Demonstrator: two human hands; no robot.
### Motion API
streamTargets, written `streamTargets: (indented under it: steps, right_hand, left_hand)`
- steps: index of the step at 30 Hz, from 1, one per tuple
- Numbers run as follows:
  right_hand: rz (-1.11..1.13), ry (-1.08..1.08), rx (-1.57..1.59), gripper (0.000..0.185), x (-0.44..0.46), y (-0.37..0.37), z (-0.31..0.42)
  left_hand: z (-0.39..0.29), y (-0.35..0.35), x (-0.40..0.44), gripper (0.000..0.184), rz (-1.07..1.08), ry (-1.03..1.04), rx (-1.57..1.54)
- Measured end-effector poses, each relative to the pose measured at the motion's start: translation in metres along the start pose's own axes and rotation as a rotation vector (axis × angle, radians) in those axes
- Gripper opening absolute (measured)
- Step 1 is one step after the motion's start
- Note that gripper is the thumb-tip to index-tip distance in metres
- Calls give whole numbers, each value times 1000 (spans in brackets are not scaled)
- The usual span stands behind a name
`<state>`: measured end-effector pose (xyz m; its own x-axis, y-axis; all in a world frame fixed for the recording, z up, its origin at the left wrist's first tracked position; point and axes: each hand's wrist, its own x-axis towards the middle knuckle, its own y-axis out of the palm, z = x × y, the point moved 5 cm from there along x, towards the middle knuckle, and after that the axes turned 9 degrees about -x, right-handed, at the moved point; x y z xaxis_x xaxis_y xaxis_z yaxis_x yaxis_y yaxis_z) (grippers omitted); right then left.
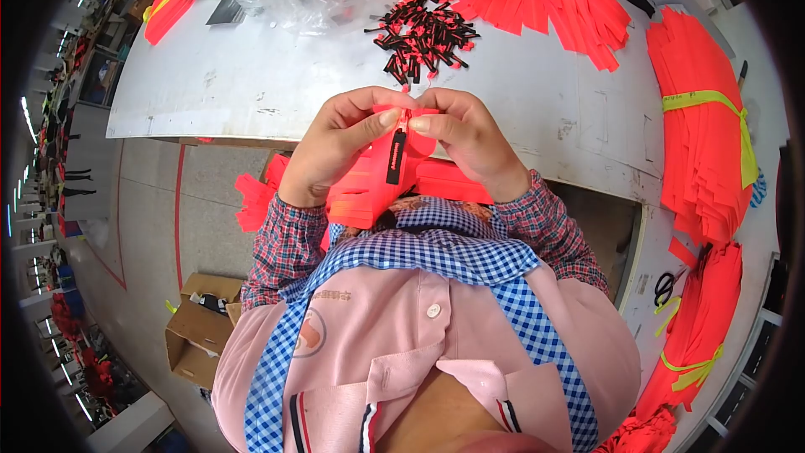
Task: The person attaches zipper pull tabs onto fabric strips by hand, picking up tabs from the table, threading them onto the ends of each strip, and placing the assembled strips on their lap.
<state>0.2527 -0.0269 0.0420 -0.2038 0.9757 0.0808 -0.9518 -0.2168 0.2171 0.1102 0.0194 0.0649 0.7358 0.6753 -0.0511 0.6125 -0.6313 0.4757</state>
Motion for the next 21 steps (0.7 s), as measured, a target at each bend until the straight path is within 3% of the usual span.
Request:
streamTargets:
  steps: [4,7,10,16,21]
  right_hand:
    - [-132,-350,-355,14,1,-1,18]
    - [-233,-455,-557,15,-3,2,26]
    - [-217,-360,-255,17,-3,5,14]
    - [-200,-567,-667,20,-7,12,28]
    - [-279,-650,-776,18,-14,18,38]
  left_hand:
    - [-18,9,-4,25,-50,37,82]
    - [-20,2,-7,23,-51,17,227]
    - [-20,-1,-12,18,-74,35,374]
    - [-23,13,-17,13,-75,166,732]
    - [-25,17,-19,14,-60,247,819]
